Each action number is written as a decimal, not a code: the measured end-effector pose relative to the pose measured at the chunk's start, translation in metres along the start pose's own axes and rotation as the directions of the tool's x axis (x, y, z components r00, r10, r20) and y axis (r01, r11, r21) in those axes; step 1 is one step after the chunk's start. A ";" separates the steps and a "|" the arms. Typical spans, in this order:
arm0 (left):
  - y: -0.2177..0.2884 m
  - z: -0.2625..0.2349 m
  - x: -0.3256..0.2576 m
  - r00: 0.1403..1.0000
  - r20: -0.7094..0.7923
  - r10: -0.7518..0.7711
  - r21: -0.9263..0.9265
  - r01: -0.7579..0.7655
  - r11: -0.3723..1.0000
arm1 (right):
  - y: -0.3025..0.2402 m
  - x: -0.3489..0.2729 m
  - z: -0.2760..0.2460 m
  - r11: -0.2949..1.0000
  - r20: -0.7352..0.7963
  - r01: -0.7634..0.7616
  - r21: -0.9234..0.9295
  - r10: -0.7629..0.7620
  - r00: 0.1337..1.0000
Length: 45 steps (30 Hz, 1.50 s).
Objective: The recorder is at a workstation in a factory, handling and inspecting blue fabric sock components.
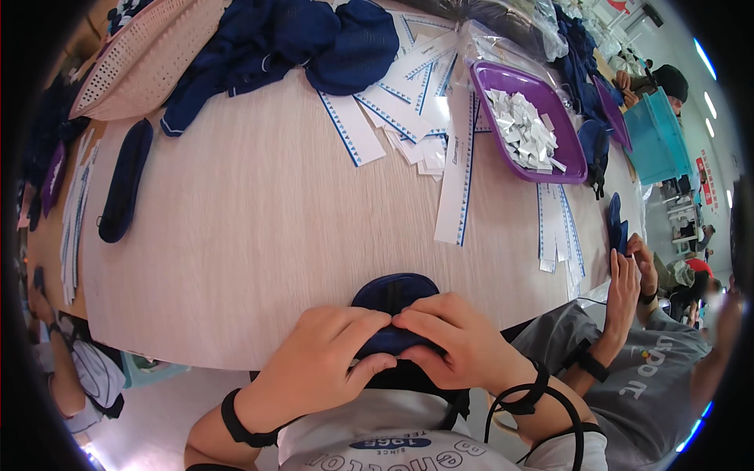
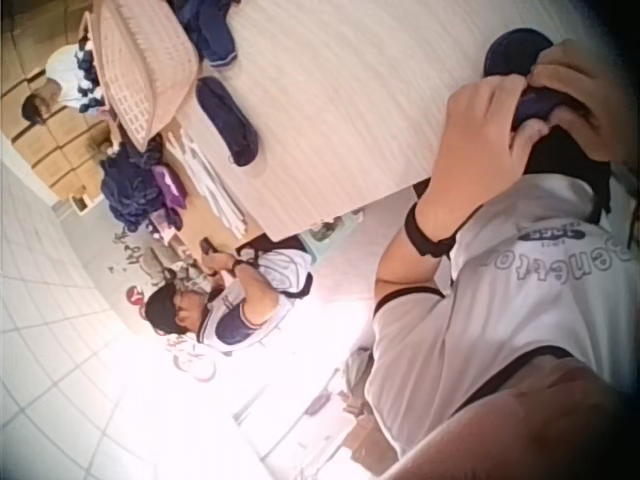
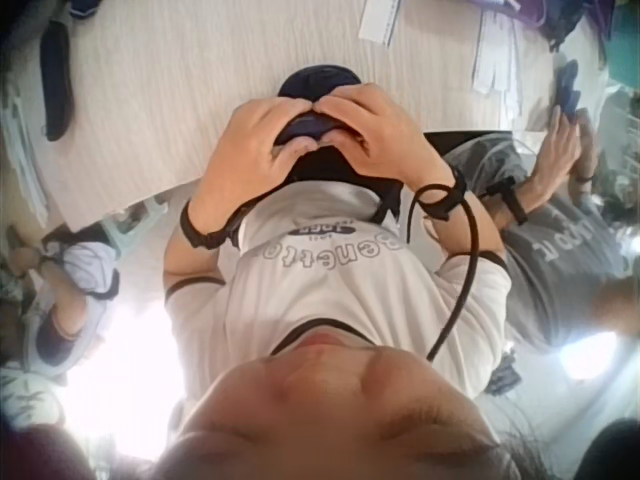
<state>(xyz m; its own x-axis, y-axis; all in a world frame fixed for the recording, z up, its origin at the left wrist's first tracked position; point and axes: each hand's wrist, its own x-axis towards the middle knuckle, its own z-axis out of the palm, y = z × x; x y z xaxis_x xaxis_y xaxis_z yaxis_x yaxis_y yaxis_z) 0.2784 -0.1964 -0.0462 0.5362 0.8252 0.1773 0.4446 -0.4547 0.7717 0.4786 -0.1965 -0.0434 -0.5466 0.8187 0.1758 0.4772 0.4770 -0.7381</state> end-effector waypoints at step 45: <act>0.001 0.006 0.005 0.994 -0.007 -0.106 -0.042 0.105 0.994 | 0.014 0.002 0.002 0.995 -0.050 0.101 -0.023 -0.102 0.993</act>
<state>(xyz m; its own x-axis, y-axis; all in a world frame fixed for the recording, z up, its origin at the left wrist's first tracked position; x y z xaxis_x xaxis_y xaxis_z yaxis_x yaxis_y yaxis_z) 0.2855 -0.1949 -0.0480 0.4810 0.8711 0.0990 0.4685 -0.3509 0.8108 0.4824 -0.1888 -0.0550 -0.5571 0.7808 0.2828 0.4351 0.5645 -0.7014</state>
